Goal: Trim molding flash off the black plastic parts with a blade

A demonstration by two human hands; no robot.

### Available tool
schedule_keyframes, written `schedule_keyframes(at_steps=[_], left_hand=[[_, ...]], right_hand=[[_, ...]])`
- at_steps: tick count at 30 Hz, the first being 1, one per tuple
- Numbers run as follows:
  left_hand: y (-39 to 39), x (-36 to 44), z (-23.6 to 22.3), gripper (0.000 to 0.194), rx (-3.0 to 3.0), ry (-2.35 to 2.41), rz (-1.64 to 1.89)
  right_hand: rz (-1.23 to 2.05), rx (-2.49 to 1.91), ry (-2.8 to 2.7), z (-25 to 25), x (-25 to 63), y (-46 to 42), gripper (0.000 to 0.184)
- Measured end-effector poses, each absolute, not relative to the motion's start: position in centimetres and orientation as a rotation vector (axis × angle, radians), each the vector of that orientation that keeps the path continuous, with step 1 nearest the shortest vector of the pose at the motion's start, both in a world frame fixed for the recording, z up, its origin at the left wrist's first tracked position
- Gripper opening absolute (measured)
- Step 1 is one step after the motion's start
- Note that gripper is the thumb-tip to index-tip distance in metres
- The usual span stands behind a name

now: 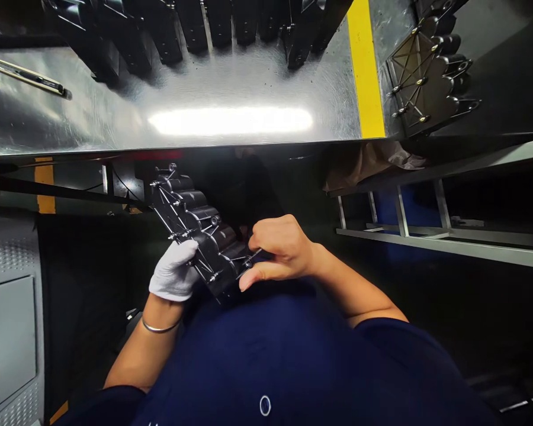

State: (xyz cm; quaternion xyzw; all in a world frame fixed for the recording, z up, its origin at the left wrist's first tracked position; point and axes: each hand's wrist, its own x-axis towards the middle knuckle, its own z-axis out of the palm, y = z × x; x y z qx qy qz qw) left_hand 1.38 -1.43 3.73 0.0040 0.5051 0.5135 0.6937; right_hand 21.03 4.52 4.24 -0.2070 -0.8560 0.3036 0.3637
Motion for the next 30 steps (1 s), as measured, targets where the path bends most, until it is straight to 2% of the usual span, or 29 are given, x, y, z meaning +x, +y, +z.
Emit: schedule_keyframes(at_steps=[3,7,10,14,20,30], left_hand=[[-1.4,1.7,3.5,0.026,-0.019,1.145,1.114],[-1.4,1.9,3.1,0.011,-0.075,1.168,1.066],[-1.4,2.0,3.0,0.007,-0.1,1.17,1.097],[-1.1,2.2,3.1,0.011,-0.124,1.172,1.128],[-0.9,2.8,3.5,0.014,-0.172,1.177,1.101],[-0.8,3.3,3.8,0.02,-0.178,1.165,1.076]], right_hand=[[0.775,-0.539,-2.205,4.3,21.0,4.7,0.053],[0.744,-0.542,-2.194,4.1,20.9,4.7,0.055],[0.683,-0.559,-2.125,3.9,20.8,4.7,0.051],[0.666,-0.645,-2.063,3.9,20.7,4.6,0.043],[0.67,-0.597,-2.153,3.8,21.3,4.8,0.05],[0.711,-0.623,-2.107,3.5,21.6,5.1,0.047]])
